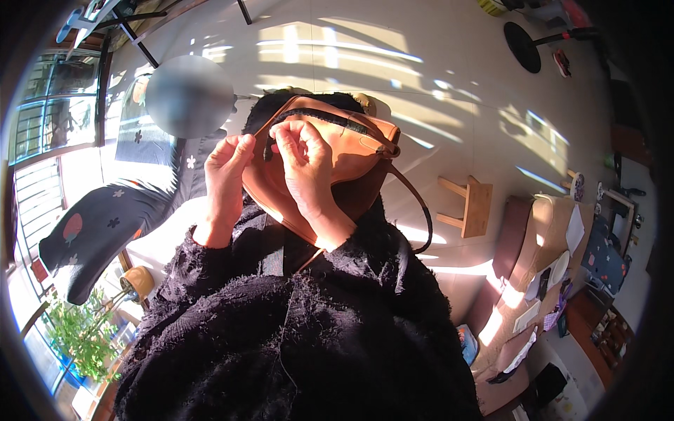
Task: The person is repairing a brown leather bag by hand. They are seen manipulating a black strap, threading it through the bag's hardware, and using scissors to trim the excess material. The task involves precise hand movements to adjust and secure the strap.
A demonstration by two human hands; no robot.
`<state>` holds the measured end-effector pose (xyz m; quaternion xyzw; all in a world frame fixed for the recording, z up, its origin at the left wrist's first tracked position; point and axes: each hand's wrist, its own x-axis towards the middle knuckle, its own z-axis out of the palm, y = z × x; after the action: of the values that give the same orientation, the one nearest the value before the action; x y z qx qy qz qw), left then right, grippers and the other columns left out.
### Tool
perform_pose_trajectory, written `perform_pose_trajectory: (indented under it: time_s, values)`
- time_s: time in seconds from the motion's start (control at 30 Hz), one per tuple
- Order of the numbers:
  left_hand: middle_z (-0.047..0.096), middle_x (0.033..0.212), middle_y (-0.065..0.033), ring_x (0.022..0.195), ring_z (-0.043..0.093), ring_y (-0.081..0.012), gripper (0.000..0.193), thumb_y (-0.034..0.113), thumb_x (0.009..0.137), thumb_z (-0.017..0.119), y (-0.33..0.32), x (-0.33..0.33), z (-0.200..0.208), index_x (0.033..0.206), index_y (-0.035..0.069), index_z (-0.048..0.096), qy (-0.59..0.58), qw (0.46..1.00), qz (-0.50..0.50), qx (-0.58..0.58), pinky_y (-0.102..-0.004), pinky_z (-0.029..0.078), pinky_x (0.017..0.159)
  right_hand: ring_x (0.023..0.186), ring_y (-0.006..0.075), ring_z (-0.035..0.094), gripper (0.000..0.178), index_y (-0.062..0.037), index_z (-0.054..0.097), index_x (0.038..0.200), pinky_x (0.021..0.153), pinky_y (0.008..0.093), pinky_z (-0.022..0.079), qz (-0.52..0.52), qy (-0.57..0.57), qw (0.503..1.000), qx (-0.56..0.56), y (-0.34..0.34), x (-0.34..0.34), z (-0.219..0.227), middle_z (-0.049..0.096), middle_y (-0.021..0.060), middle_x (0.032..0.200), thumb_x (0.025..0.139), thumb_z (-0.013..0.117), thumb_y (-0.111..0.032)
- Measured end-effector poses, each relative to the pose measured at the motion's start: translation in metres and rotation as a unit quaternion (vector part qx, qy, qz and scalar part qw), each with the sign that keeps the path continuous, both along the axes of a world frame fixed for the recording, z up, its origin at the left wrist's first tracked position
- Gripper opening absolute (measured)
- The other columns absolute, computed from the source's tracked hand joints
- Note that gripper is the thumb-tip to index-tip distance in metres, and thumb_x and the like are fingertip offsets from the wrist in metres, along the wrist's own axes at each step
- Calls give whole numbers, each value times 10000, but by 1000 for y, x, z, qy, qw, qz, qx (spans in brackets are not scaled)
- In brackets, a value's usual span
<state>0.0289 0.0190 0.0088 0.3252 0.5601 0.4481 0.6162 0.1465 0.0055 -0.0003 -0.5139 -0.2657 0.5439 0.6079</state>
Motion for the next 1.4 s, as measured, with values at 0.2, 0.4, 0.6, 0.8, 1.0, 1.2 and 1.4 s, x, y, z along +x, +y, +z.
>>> perform_pose_trajectory:
  time_s: [0.2,0.4,0.6,0.8,1.0,1.2,1.4]
  values:
    - [559,797,31,721,465,-40,196,237,895,540,-1,-1,-2,885,54,609,15,1000,-8,-20,-193,371,679,706,72,545,91,-16,573,894,665,206,468,-12,14,1000,-21,-1,1,-2,597,17,834,883,547,-103]
    - [586,950,-25,798,522,-59,225,197,909,516,-7,0,-3,1039,16,549,-5,997,-69,-24,-200,416,739,703,71,543,103,-13,573,898,652,201,463,-22,19,1000,-5,0,0,-2,593,21,838,885,547,-112]
    - [598,917,-27,748,551,-67,185,59,868,552,-8,9,-7,1031,-27,548,-31,993,-114,-17,-182,452,691,703,61,535,112,-9,580,899,638,196,452,-23,34,999,-4,-1,1,-5,589,14,816,880,558,-118]
    - [607,885,-19,727,550,-65,175,75,865,558,-8,6,-11,1017,-13,561,-51,992,-106,-46,-174,442,656,693,59,530,118,-14,586,902,642,190,439,-27,27,999,-14,-1,3,-5,582,2,794,878,567,-128]
    - [618,868,-26,732,556,-74,159,88,869,556,-7,4,-8,1002,1,561,-79,987,-98,-99,-189,448,664,728,75,526,97,-15,582,939,666,203,445,-25,32,999,-27,-3,4,-8,572,15,868,858,553,-59]
    - [622,871,-43,742,581,-99,153,80,871,554,-7,3,-9,1004,7,548,-93,986,-97,-103,-204,458,674,787,89,551,147,-7,575,955,674,219,466,39,-71,996,-32,-5,16,-11,584,55,929,810,574,-24]
    - [622,866,-45,733,581,-93,139,79,873,551,-8,4,-11,987,3,571,-88,988,-101,-76,-203,456,668,657,76,564,95,-2,585,901,603,218,464,90,-131,987,-9,-3,18,-5,601,33,775,832,586,-66]
